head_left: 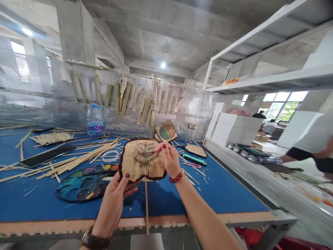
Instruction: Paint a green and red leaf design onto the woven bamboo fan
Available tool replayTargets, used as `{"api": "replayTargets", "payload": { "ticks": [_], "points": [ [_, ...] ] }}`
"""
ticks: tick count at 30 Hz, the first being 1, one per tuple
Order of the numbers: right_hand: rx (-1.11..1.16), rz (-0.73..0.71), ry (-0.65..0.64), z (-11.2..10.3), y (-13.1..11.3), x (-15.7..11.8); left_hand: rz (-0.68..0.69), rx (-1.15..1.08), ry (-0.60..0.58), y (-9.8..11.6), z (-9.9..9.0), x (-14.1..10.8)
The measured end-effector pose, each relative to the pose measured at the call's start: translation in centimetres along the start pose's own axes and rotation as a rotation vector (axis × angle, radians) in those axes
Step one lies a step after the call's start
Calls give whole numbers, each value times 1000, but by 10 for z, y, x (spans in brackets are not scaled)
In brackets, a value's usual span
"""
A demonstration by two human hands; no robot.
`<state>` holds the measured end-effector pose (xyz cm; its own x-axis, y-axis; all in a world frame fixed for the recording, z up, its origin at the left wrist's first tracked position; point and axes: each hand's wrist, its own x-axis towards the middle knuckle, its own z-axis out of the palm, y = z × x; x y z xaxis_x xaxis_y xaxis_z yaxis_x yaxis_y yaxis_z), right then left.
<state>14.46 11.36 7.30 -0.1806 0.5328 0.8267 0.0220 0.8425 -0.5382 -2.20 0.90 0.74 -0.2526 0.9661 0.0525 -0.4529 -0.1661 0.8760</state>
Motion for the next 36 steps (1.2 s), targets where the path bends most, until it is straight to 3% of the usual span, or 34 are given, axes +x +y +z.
{"api": "replayTargets", "payload": {
  "ticks": [3, 5, 13, 26, 32, 36],
  "points": [
    [64, 24, 181, -8, 6, 5, 3, -13, 0, 0, -1, 0],
    [48, 39, 214, -12, 8, 7, 3, -19, 8, 0, -1, 1],
    [-186, -17, -7, -15, 8, 3, 4, -16, 14, -1, -1, 1],
    [-241, -10, 31, -22, 12, 6, 5, -16, 10, -1, -2, 0],
    [5, 66, 119, -21, 7, 9, 16, -31, 33, 0, -1, 0],
    [31, 64, 45, -18, 3, 7, 20, -42, 51, -1, -1, 1]
  ]
}}
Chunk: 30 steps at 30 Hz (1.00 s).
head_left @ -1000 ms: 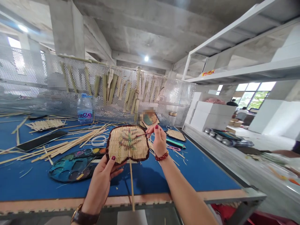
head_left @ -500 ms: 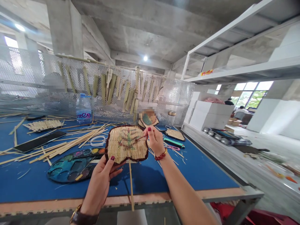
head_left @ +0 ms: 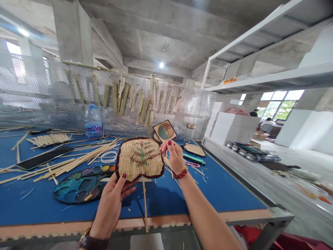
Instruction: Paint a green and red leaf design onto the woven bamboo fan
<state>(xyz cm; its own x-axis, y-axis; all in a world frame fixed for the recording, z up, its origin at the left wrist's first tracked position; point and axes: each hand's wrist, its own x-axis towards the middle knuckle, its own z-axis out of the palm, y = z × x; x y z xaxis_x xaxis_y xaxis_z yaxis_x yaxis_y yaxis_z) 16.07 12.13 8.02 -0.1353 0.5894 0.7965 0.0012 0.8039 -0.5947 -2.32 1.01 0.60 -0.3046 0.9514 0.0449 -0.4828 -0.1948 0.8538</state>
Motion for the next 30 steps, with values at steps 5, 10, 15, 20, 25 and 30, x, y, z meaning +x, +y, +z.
{"api": "replayTargets", "payload": {
  "ticks": [5, 10, 15, 20, 25, 30],
  "points": [
    [-179, -34, -198, 3, -5, -5, 8, -7, 3, -2, -2, 1],
    [-283, -68, -209, 0, -6, -3, 6, -7, -3, -1, -3, -1],
    [-278, -39, -145, -2, 0, -2, 3, -8, -11, -1, -1, 0],
    [-235, -45, -169, 3, -3, -4, 11, -7, -4, -2, -1, 1],
    [-361, -88, -153, -2, -4, 0, 11, -3, -6, -3, -3, 1],
    [-234, -33, -68, -6, 0, 0, 11, -2, -14, -2, -3, 1]
  ]
}}
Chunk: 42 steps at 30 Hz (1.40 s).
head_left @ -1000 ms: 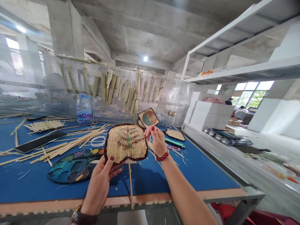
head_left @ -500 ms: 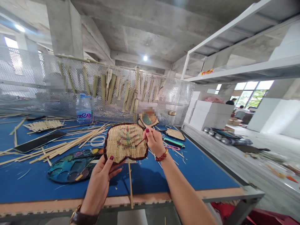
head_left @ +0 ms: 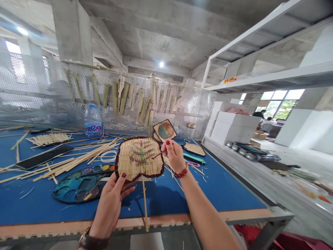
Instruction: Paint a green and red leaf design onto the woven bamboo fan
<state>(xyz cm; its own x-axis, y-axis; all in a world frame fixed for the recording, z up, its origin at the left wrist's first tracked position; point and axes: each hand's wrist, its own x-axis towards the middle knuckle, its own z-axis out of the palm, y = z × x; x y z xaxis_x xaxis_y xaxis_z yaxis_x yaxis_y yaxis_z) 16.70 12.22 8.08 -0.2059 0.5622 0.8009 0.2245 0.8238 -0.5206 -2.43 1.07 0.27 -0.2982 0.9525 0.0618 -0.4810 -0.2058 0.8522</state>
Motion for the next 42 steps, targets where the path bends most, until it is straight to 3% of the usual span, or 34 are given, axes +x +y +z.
{"api": "replayTargets", "payload": {
  "ticks": [5, 10, 13, 16, 19, 22, 27, 30, 33, 38, 42],
  "points": [
    [-55, -29, -121, 4, -4, -1, 0, 3, 7, 1, 0, -1],
    [-79, 0, -3, 0, -1, 1, 8, 3, 5, 0, -1, -1],
    [5, 22, -52, 2, 0, 0, 10, 3, 3, -1, -1, -1],
    [-77, -23, -116, 4, -2, 0, 8, 3, 5, 0, -1, 0],
    [-144, -21, -57, 1, -1, 1, 10, 9, 7, 0, 0, 0],
    [-64, 35, -11, -1, 0, 2, 10, 13, 3, 0, 0, 0],
    [-70, 24, -131, 0, 0, 2, 9, 8, 7, -1, 0, 0],
    [-163, 3, -58, -2, 1, 4, 8, 8, 14, 0, 0, 0],
    [-72, 50, 9, -4, 3, 4, 9, 8, 6, 0, 0, 0],
    [-53, 50, -119, 0, 2, 2, 10, 8, 8, 0, 1, -1],
    [-97, 44, -38, -1, 2, 4, 11, 12, 6, 2, 1, -2]
  ]
}}
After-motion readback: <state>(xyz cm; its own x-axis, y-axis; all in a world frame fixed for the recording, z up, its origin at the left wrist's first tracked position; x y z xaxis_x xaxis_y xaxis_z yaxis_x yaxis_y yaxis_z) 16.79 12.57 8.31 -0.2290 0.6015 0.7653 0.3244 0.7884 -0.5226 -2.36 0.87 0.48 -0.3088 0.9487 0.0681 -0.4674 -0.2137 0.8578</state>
